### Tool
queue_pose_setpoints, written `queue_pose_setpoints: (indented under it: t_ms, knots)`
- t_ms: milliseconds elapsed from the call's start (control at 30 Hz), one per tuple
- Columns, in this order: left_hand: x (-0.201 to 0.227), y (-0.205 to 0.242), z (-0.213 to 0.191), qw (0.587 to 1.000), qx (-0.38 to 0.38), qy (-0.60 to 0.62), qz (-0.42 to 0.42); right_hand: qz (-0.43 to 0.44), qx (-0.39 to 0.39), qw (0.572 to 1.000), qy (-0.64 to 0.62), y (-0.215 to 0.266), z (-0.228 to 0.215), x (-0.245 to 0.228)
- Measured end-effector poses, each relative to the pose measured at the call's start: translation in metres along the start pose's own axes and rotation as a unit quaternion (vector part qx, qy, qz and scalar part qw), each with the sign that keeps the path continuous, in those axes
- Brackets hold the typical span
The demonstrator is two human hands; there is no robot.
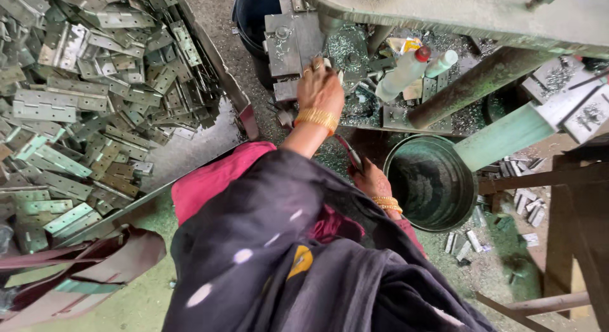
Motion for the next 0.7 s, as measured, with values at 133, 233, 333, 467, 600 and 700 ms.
queue_pose_setpoints:
  t_ms: [133, 233, 333, 467, 600, 700]
  knots:
    - [-0.016, 0.047, 0.004, 0.986, 0.110, -0.109, 0.056, -0.032, 0.004, 0.998, 0.048, 0.003, -0.004, -0.012]
    - [-0.012, 0.041, 0.019, 0.987, -0.001, -0.140, 0.073, -0.050, 0.010, 0.996, 0.069, -0.003, -0.008, -0.009]
    - [-0.010, 0.011, 0.021, 0.997, -0.012, -0.081, 0.013, -0.019, 0.020, 0.995, 0.098, -0.014, 0.008, 0.019]
    - [-0.015, 0.008, 0.028, 0.996, 0.024, -0.079, 0.018, -0.008, 0.020, 0.998, -0.057, -0.025, 0.080, 0.063]
    - [-0.021, 0.027, 0.020, 0.980, 0.177, -0.082, 0.028, -0.094, 0.029, 0.976, -0.192, -0.032, 0.106, 0.080]
    - [-0.024, 0.008, 0.022, 0.993, 0.083, -0.085, 0.027, -0.075, 0.005, 0.992, -0.098, -0.041, 0.080, 0.077]
Point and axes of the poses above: each hand's wrist, its own y-axis away from the middle knuckle, its own z-axis out of the palm, x = y × z, the point moved 5 cm from there along -y, towards the middle knuckle, and after that the axes turned 1 degree about z, right-handed, at the moved point
